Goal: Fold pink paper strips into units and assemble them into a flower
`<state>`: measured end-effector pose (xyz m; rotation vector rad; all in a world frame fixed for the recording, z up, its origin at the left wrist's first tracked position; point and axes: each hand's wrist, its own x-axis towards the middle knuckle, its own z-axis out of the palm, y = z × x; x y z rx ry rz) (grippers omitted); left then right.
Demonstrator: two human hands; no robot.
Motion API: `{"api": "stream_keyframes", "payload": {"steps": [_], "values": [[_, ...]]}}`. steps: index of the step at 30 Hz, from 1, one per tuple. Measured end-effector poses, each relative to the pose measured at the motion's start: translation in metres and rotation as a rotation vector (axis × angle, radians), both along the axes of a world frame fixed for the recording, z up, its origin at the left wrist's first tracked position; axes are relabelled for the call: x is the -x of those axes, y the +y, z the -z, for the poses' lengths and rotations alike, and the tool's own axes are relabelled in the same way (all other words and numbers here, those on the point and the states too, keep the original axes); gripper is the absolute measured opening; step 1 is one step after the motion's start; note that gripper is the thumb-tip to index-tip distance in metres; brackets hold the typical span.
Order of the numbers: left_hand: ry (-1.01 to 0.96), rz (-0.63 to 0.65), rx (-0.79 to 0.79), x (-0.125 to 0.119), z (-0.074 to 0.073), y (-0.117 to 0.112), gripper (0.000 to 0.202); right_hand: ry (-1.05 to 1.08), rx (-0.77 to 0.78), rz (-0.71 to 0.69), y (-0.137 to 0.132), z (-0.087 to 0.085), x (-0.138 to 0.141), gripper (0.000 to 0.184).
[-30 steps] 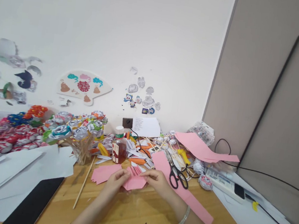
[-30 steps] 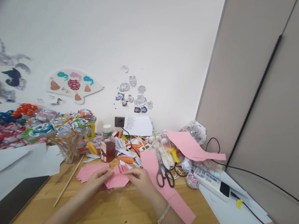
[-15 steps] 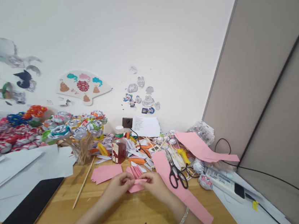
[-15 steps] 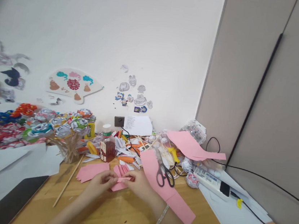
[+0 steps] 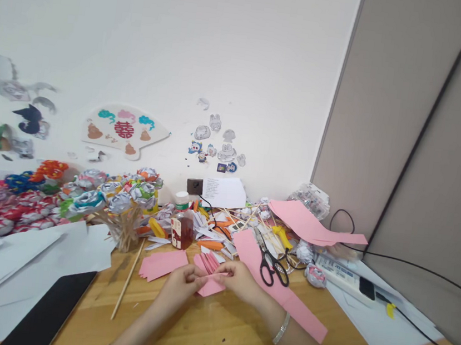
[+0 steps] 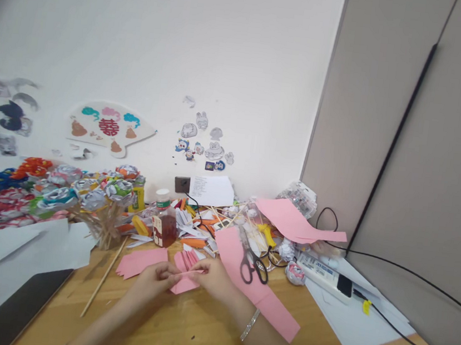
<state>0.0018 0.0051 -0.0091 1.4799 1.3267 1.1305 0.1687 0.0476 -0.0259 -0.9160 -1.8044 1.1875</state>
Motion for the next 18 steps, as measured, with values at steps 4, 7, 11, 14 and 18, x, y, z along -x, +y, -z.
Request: {"api": "stream_keyframes", "payload": {"steps": [4, 7, 11, 14, 18], "values": [[0.021, -0.014, -0.008, 0.0001, -0.0004, -0.0006, 0.025, 0.022, 0.016, -0.036, 0.0014, 0.0021, -0.0008, 0.02], [0.044, 0.014, 0.014, 0.0001, -0.0006, -0.0008, 0.026, 0.032, 0.021, -0.039, 0.0018, 0.0034, -0.0013, 0.018], [0.073, 0.044, 0.01, 0.0, -0.0013, -0.0017, 0.029, 0.034, 0.013, -0.04, 0.0012, 0.0023, -0.0023, 0.018], [0.062, 0.021, -0.018, 0.0009, -0.0024, -0.0017, 0.028, 0.015, 0.043, -0.04, 0.0019, 0.0, -0.0048, 0.022], [0.067, 0.021, -0.013, 0.0022, -0.0031, -0.0009, 0.027, -0.002, 0.062, -0.013, 0.0032, -0.0012, -0.0083, 0.025]]}}
